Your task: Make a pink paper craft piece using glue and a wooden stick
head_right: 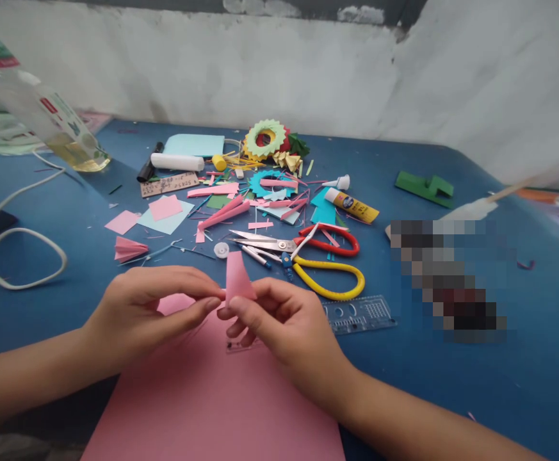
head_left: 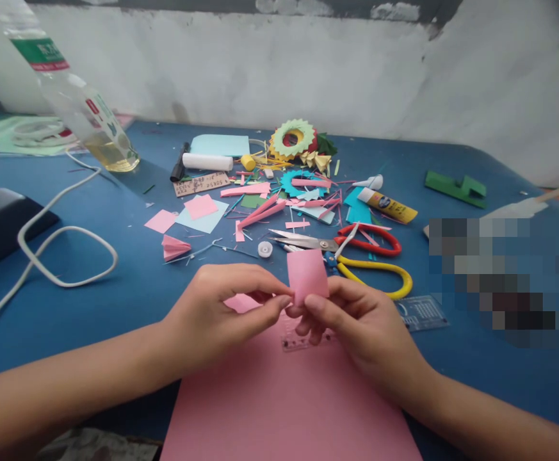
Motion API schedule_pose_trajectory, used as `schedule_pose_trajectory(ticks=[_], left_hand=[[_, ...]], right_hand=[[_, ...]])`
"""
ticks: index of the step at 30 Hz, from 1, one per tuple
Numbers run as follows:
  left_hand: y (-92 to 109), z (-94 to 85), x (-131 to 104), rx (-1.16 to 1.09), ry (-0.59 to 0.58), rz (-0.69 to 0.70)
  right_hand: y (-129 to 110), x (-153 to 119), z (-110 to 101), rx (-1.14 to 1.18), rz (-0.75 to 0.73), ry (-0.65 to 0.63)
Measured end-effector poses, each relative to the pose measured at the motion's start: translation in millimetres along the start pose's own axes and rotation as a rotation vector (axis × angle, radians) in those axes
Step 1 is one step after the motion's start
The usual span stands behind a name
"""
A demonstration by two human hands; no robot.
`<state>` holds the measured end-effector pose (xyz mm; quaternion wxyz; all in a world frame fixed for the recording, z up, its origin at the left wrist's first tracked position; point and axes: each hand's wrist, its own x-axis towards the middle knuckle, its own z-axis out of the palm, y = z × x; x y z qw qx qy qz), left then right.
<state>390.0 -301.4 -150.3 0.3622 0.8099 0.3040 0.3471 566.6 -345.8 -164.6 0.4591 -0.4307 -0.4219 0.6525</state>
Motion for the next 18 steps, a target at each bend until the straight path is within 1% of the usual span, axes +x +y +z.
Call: schedule_pose_trajectory(ticks=[4, 7, 10, 13, 15, 18], left_hand=[[-3.4, -0.4, -0.9, -0.009, 0.094, -0.023], [-6.4, -1.3, 0.1, -0.068, 0.138, -0.115], [-7.6, -1.2, 2.1, -0.191, 0.123, -0.254], [-5.9, -0.1, 4.3, -0.362, 0.07, -0.381], [-4.0, 0.4, 5.4, -0.481, 0.039, -0.447], [-2.4, 0.4, 6.2, -0.605, 0.023, -0.528]], right_hand=[[3.0, 2.5, -5.6, 0.113, 0.026, 0.006], [4.6, 2.9, -6.9, 0.126, 0.042, 0.009], [4.2, 2.2, -6.2, 0.111, 0.047, 0.004], [3.7, 1.9, -5.9, 0.097, 0.064, -0.004], [4.4, 2.4, -6.2, 0.096, 0.076, -0.018], [6.3, 3.7, -6.6, 0.111, 0.095, -0.042]])
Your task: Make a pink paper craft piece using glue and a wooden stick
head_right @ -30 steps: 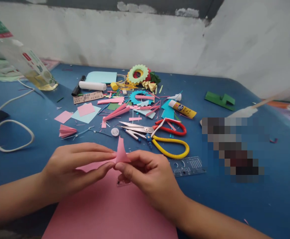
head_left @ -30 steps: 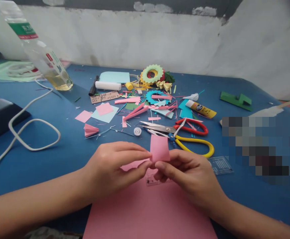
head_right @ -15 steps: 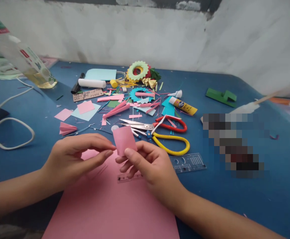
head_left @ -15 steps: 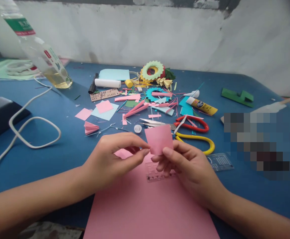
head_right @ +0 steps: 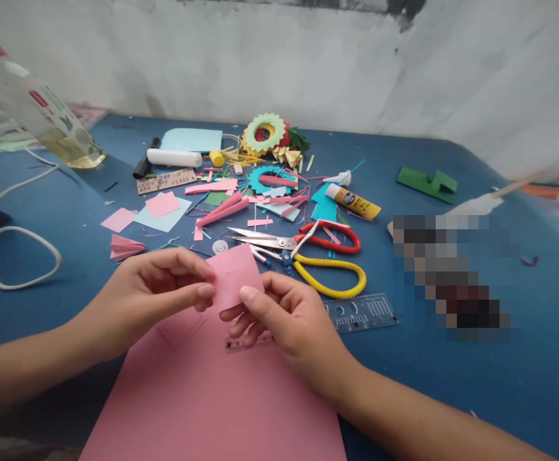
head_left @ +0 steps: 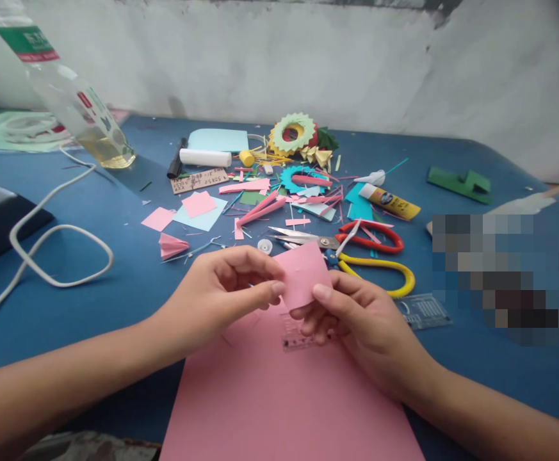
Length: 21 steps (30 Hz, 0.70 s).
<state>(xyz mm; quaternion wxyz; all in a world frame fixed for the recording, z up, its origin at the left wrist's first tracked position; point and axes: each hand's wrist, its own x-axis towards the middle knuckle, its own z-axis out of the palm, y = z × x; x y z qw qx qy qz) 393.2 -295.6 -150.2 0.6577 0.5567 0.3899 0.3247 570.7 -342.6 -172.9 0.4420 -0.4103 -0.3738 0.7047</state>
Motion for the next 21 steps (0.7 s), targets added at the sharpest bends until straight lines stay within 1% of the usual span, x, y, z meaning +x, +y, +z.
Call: schedule_pose_trajectory(ticks=[3, 5, 10, 12, 15, 17, 19, 21], left_hand=[[-0.7, -1.2, 1.1, -0.068, 0.005, -0.078], [-2.1, -2.1, 2.3, -0.099, -0.013, -0.126], [-3.7, -3.6, 1.4, -0.198, -0.158, -0.208], [-3.3, -4.7, -1.2, -0.2, -0.181, -0.26], [-2.7, -6.2, -5.3, -0.157, -0.199, -0.305], [-2.1, -6.1, -6.9, -0.136, -0.231, -0.302], [-1.3, -4.9, -7.2, -0.124, -0.269, -0.281], [-0.5, -3.1, -6.6, -0.103, -0.293, -0.25]], right_hand=[[1.2, -0.1, 0.1, -0.025, 0.001, -0.017], [1.1, -1.6, 0.6, -0.071, -0.006, -0.031], [-2.9, -6.0, 2.8, -0.208, -0.028, -0.055], [-5.1, -6.4, 3.5, -0.24, -0.046, -0.044], [-7.4, -5.8, 3.8, -0.258, -0.077, 0.005], [-7.5, -5.1, 3.8, -0.311, -0.111, 0.043], [-6.4, -4.5, 3.9, -0.405, -0.181, 0.104], [-5.2, -4.4, 4.1, -0.524, -0.298, 0.198]])
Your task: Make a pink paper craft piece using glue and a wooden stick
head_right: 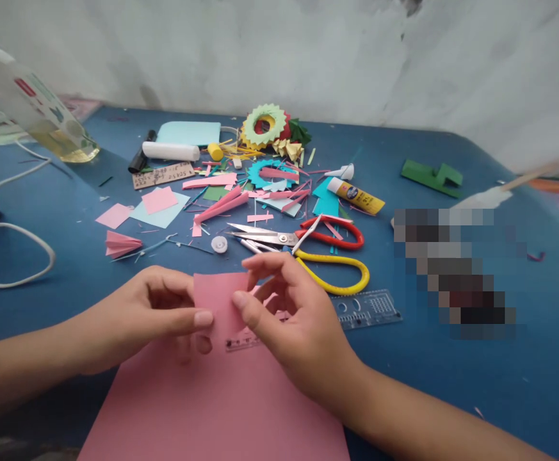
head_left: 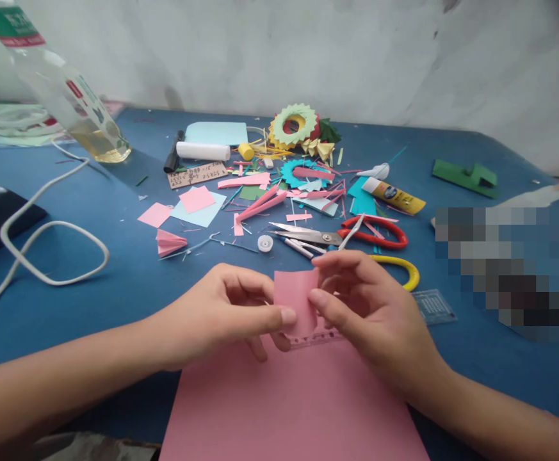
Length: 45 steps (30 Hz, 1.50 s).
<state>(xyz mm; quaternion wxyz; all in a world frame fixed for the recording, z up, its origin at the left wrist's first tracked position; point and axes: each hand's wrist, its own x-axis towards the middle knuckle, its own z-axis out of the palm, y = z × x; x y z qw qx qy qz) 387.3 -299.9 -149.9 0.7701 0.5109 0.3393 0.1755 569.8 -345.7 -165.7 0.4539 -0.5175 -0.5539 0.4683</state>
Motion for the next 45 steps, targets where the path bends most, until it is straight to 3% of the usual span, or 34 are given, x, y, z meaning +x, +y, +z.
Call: schedule_pose_trajectory(ticks=[3, 6, 12, 17, 20, 23, 26, 35, 45], left_hand=[[0.5, 1.9, 2.3, 0.016, 0.015, 0.005], [0.2, 3.2, 3.6, 0.004, 0.055, -0.021], [-1.1, 5.4, 0.4, 0.17, 0.093, 0.058], [-1.6, 6.6, -2.6, 0.513, 0.175, 0.248], [-3.3, 6.4, -2.8, 0.737, 0.214, 0.458], [-5.6, 6.0, -2.3, 0.923, 0.215, 0.662], [-6.5, 5.6, -2.5, 1.063, 0.197, 0.748], [-6.3, 2.9, -4.8, 1.235, 0.206, 0.798], [-3.7, 3.5, -5.7, 0.957, 0.201, 0.66]], right_hand=[[-0.4, -0.7, 0.1, -0.216, -0.219, 0.091], [-3.4, -0.7, -0.5, -0.358, -0.371, 0.008], [-7.3, 0.9, -0.6, -0.421, -0.45, -0.028], [-8.1, 0.8, -1.1, -0.454, -0.464, -0.022], [-9.7, -0.4, -0.9, -0.454, -0.489, -0.022], [-11.0, -1.1, -1.0, -0.453, -0.495, -0.04], [-11.7, -0.3, -1.6, -0.449, -0.487, -0.075], [-14.3, 5.3, -4.2, -0.412, -0.406, -0.16], [-9.9, 1.7, -4.7, -0.488, -0.517, -0.09]])
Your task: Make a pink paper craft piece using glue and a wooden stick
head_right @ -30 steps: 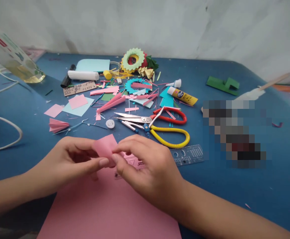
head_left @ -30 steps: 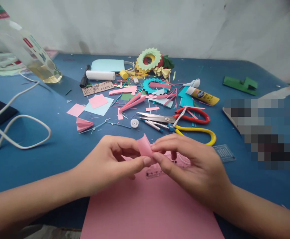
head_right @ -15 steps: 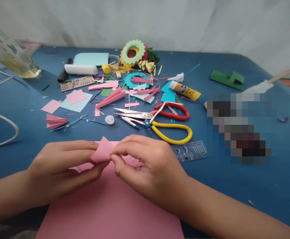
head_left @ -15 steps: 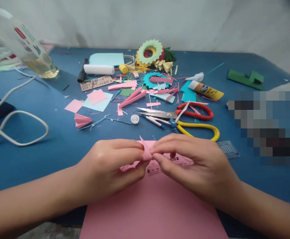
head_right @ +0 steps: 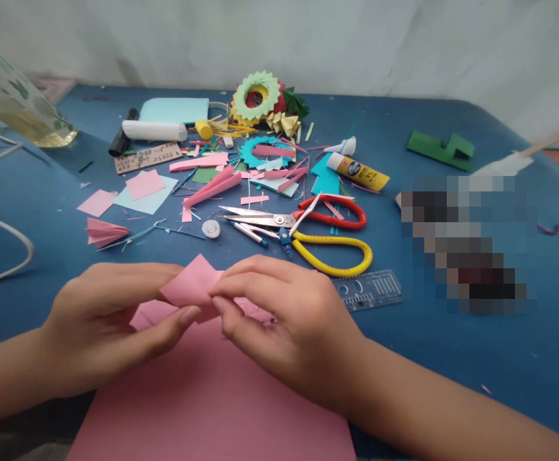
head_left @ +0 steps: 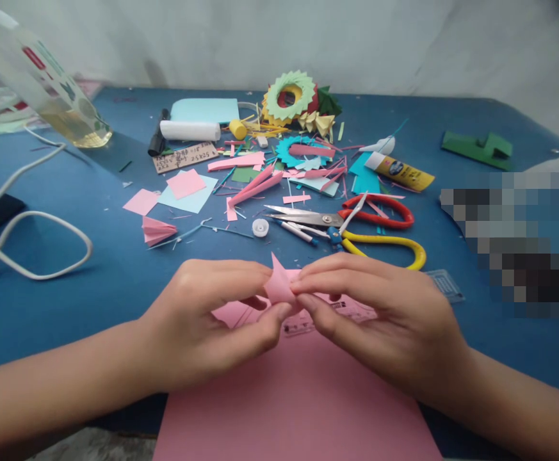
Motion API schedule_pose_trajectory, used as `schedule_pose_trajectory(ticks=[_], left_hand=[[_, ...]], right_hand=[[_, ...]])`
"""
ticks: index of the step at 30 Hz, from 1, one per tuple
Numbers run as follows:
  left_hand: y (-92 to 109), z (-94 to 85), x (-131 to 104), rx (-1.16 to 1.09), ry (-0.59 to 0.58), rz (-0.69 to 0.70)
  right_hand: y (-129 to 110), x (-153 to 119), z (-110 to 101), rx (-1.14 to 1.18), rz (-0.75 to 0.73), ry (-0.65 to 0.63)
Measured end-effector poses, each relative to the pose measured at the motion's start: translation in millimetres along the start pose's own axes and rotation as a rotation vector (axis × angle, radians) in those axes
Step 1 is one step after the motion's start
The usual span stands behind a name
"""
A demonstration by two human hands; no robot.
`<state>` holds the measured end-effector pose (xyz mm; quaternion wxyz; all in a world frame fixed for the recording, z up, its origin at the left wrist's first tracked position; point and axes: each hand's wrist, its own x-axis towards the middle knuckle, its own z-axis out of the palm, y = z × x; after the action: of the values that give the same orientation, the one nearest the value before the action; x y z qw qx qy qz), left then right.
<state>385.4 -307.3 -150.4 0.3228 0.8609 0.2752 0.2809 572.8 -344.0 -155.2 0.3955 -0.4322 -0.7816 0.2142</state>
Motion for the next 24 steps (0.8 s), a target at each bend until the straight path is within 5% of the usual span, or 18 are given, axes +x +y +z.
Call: schedule_pose_trajectory(ticks=[8, 16, 24], left_hand=[[1.5, 1.3, 1.9, -0.143, 0.011, -0.19], [2.0, 3.0, 2.3, 0.0, 0.11, 0.068], [2.5, 1.7, 0.5, 0.211, 0.025, 0.131]], right_hand=[[-0.1, -2.8, -2.6, -0.086, -0.092, 0.019], [-1.3, -0.4, -2.7, -0.114, -0.099, 0.079], [-2.6, -1.9, -0.7, -0.205, -0.142, 0.031]])
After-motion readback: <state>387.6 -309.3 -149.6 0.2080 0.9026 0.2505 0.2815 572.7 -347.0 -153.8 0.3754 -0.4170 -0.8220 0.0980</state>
